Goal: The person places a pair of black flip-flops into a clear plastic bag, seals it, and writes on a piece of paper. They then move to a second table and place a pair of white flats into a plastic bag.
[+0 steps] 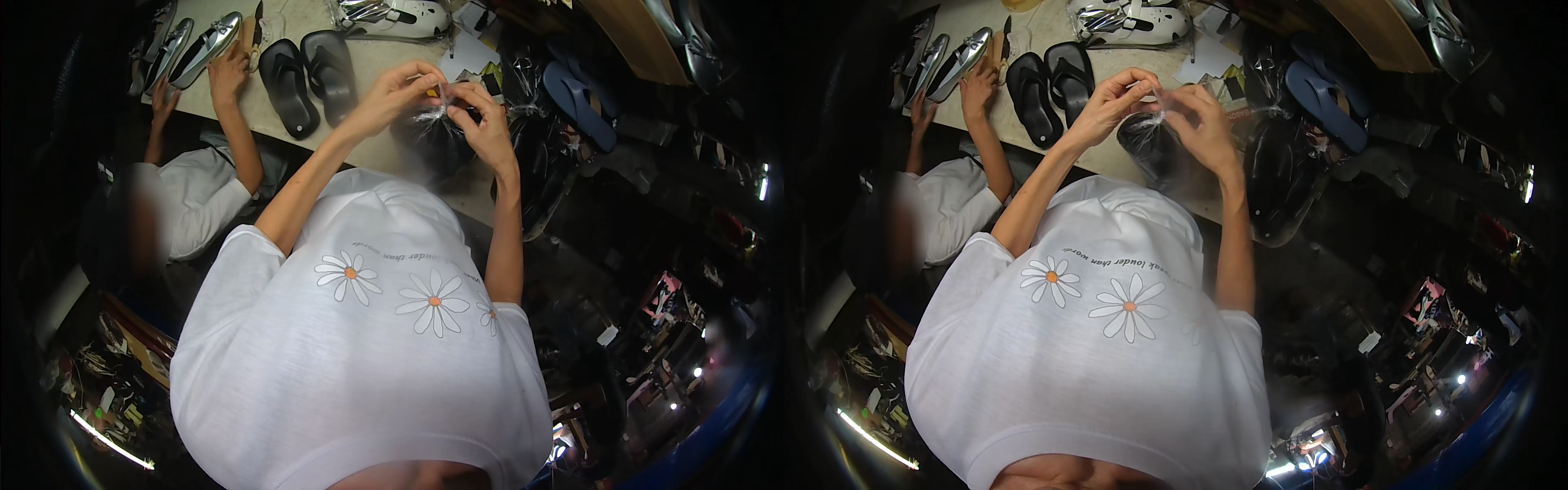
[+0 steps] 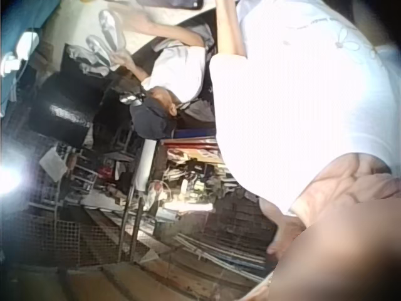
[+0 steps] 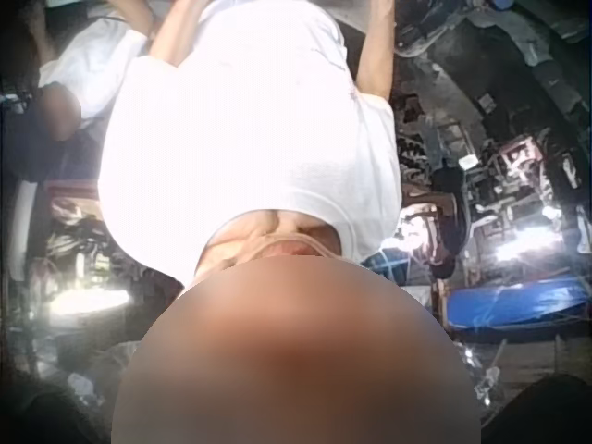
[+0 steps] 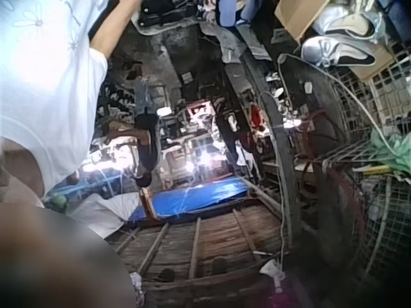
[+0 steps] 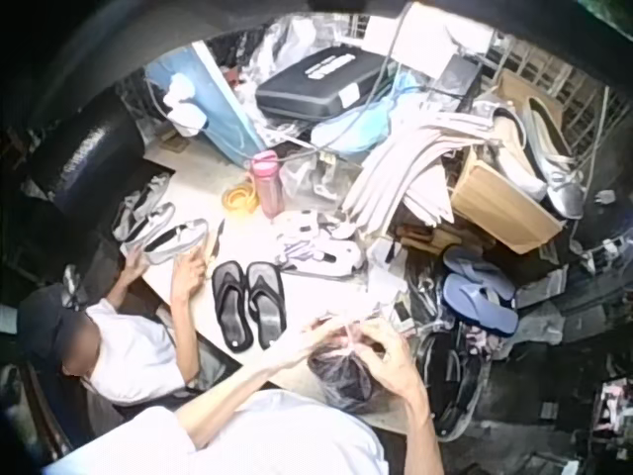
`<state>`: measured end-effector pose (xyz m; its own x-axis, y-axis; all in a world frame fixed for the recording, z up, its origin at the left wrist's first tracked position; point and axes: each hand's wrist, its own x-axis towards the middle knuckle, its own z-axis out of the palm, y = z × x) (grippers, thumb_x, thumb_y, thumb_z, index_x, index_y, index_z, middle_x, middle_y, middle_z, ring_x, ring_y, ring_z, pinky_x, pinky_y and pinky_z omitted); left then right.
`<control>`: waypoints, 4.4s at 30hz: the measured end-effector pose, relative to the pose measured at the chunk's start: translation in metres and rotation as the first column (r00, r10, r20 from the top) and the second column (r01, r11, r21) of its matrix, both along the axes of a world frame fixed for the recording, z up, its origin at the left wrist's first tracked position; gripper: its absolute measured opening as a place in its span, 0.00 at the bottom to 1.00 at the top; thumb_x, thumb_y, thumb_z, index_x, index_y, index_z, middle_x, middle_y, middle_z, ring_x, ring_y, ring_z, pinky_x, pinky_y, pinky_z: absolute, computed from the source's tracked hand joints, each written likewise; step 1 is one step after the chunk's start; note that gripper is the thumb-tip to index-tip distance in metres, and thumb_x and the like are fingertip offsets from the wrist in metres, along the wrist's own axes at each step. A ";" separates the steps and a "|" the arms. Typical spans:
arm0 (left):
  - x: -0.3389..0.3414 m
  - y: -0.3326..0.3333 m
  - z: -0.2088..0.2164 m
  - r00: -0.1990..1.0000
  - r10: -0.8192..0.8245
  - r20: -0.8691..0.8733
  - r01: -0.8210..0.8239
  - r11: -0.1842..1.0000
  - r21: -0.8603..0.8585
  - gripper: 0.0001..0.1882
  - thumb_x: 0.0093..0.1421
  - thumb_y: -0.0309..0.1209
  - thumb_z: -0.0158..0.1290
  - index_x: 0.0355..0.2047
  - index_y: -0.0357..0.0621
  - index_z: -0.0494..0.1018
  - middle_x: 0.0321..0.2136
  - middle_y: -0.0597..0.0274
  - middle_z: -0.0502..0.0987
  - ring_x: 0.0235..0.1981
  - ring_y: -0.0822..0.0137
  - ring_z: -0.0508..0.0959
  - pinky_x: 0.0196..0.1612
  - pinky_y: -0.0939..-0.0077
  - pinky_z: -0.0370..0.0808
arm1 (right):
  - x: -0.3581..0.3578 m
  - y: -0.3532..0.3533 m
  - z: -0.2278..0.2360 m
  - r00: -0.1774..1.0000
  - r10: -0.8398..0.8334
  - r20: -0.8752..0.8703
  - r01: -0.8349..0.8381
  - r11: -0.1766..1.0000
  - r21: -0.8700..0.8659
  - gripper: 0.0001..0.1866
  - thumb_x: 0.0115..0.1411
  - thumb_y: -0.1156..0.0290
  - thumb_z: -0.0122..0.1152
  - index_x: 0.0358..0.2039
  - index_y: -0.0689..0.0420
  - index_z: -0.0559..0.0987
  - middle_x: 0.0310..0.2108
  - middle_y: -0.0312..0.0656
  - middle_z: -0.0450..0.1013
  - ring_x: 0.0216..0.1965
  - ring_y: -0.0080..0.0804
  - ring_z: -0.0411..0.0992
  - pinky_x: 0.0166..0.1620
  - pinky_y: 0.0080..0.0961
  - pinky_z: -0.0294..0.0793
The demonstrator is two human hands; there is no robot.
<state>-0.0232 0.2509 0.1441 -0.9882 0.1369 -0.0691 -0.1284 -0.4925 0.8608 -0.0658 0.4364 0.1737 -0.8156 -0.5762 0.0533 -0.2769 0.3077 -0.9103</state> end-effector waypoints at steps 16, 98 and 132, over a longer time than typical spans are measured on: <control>-0.001 0.020 0.091 0.844 -0.135 -0.519 -0.304 0.677 -0.670 0.06 0.58 0.24 0.54 0.36 0.39 0.76 0.31 0.61 0.76 0.32 0.68 0.76 0.34 0.76 0.72 | 0.078 0.022 0.064 0.831 -0.546 -0.104 0.535 0.836 -0.121 0.04 0.60 0.77 0.58 0.35 0.62 0.76 0.29 0.39 0.75 0.26 0.22 0.73 0.29 0.15 0.71; 0.014 0.013 0.032 0.710 -0.401 -0.579 -0.464 0.352 -0.813 0.12 0.54 0.26 0.54 0.40 0.46 0.76 0.38 0.64 0.77 0.38 0.61 0.76 0.41 0.71 0.73 | 0.058 0.059 0.044 0.844 -0.317 -0.432 0.410 0.902 0.138 0.05 0.57 0.79 0.57 0.35 0.62 0.73 0.32 0.45 0.71 0.34 0.43 0.71 0.37 0.33 0.70; -0.001 0.042 0.062 0.917 -0.260 -0.304 0.028 0.800 -0.599 0.08 0.59 0.30 0.55 0.36 0.38 0.78 0.30 0.65 0.74 0.29 0.77 0.72 0.30 0.82 0.69 | 0.058 0.036 0.018 0.864 -0.326 0.384 0.500 0.645 -0.577 0.15 0.57 0.83 0.57 0.46 0.60 0.72 0.39 0.39 0.72 0.45 0.25 0.70 0.54 0.23 0.67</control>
